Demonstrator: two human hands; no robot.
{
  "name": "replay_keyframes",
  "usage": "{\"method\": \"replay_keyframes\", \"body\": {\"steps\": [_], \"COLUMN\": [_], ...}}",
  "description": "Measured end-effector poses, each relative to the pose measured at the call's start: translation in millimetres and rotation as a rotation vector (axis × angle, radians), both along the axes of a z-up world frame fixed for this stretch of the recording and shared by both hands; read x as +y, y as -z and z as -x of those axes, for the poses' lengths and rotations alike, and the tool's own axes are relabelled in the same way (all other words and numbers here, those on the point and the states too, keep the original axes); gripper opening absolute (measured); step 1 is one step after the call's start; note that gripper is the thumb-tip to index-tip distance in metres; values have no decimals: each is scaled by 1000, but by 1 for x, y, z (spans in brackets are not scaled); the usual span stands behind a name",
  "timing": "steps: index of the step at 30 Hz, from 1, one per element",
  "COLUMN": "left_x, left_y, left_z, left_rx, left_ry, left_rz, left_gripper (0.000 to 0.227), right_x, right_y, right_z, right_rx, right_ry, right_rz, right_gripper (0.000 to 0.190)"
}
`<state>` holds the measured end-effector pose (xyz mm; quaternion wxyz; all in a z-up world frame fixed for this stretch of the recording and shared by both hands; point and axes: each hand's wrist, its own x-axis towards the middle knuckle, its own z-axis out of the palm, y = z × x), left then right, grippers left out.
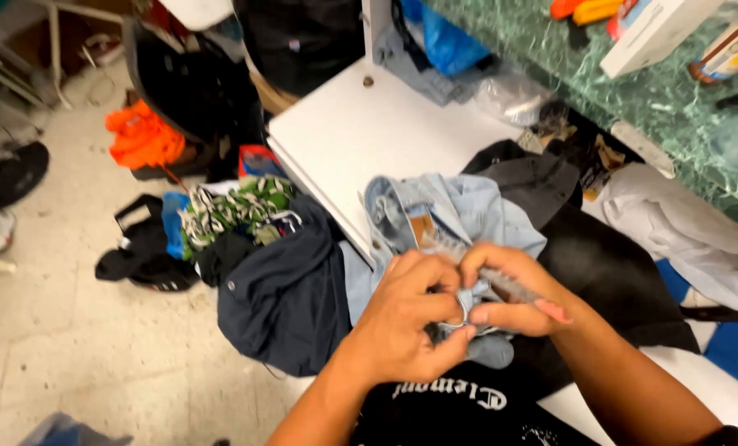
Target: Distress denim jeans by scraping the edges and waistband with a small blade to create a frayed effect
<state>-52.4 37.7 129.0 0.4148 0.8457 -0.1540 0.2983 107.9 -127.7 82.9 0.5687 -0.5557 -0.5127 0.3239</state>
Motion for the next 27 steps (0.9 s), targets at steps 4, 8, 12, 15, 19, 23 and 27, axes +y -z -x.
{"method": "replay_keyframes", "body": {"steps": [4, 8, 12, 15, 19, 23, 27], "left_x": [14, 6, 1, 6, 1, -30, -40], "left_y": [21, 54, 45, 74, 63, 58, 33], "left_z": [7, 15, 19, 13, -6, -21, -32], "left_rx": [121, 160, 276, 162, 225, 667, 949], "left_ry": [-63, 119, 442, 197, -22, -6, -117], "left_rz": [50, 498, 492, 524, 230, 32, 115], "left_gripper": [22, 24, 25, 26, 51, 56, 72], "right_x": [13, 12, -12, -15, 3, 10, 2], "right_y": [33, 36, 36, 27, 5, 4, 3], "right_z": [-11, -20, -32, -24, 11, 9, -27], "right_rx": [285, 82, -119, -91, -244, -577, -749], "right_ry": [-21, 208, 334, 133, 51, 306, 393], "right_rz": [-42, -237, 12, -129, -259, -319, -221], "right_gripper": [34, 33, 34, 28, 25, 21, 10]}}
